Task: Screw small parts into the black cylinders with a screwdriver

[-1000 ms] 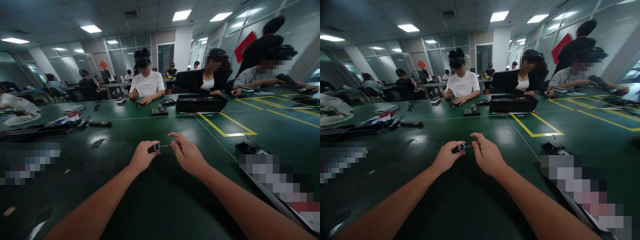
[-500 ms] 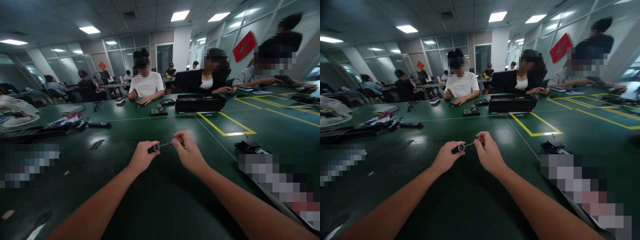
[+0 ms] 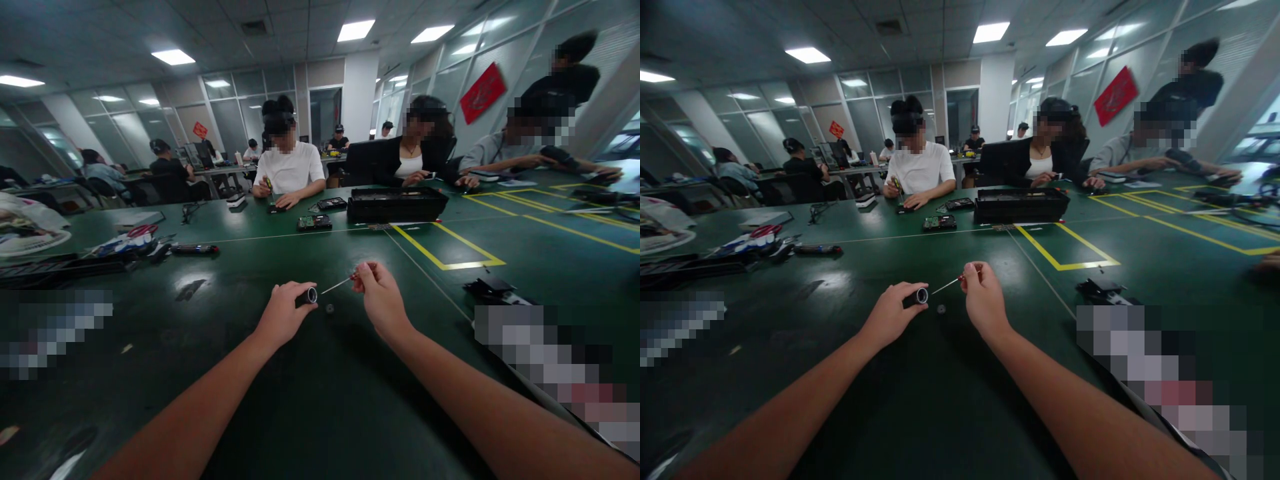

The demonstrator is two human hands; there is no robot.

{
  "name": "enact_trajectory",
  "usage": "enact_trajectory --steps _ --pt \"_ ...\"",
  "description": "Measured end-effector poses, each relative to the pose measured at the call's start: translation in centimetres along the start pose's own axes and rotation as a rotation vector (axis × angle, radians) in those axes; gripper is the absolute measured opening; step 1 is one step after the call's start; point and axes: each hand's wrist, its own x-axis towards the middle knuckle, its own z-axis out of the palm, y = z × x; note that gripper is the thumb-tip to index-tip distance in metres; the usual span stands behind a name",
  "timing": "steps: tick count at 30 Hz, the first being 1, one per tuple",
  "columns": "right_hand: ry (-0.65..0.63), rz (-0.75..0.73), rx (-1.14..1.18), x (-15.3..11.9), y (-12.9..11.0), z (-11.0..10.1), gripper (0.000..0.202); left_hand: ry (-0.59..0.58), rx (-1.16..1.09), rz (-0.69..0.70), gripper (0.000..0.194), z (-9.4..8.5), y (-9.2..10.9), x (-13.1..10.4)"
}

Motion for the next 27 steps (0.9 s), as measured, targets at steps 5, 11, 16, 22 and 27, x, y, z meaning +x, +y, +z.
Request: enact_trajectory --steps 5,11,16,22,27 --pt "0.032 -0.066 -0.048 -0.2 -0.6 -0.1 0.029 0.080 -0.187 -0.009 0.026 0.2 0.3 0.0" --pt "0.024 -0.088 -0.064 -0.4 -1.0 -0.3 0.035 0.107 -0.518 -0.045 0.037 0.1 0.8 -0.1" --pt "0.027 -0.113 -0.077 -0.5 -1.3 -0.2 0.032 -0.041 -0.241 -0.069 0.026 -0.9 2.6 -0.4" --pt "0.030 -0.123 -0.039 -0.5 -1.4 -0.1 0.029 -0.213 0.101 0.106 0.019 0.1 3.8 0.3" --pt "0.022 -0.118 -0.057 -0.5 -1.0 -0.2 0.031 -0.254 0.274 0.141 0.033 2.0 3.7 1.9"
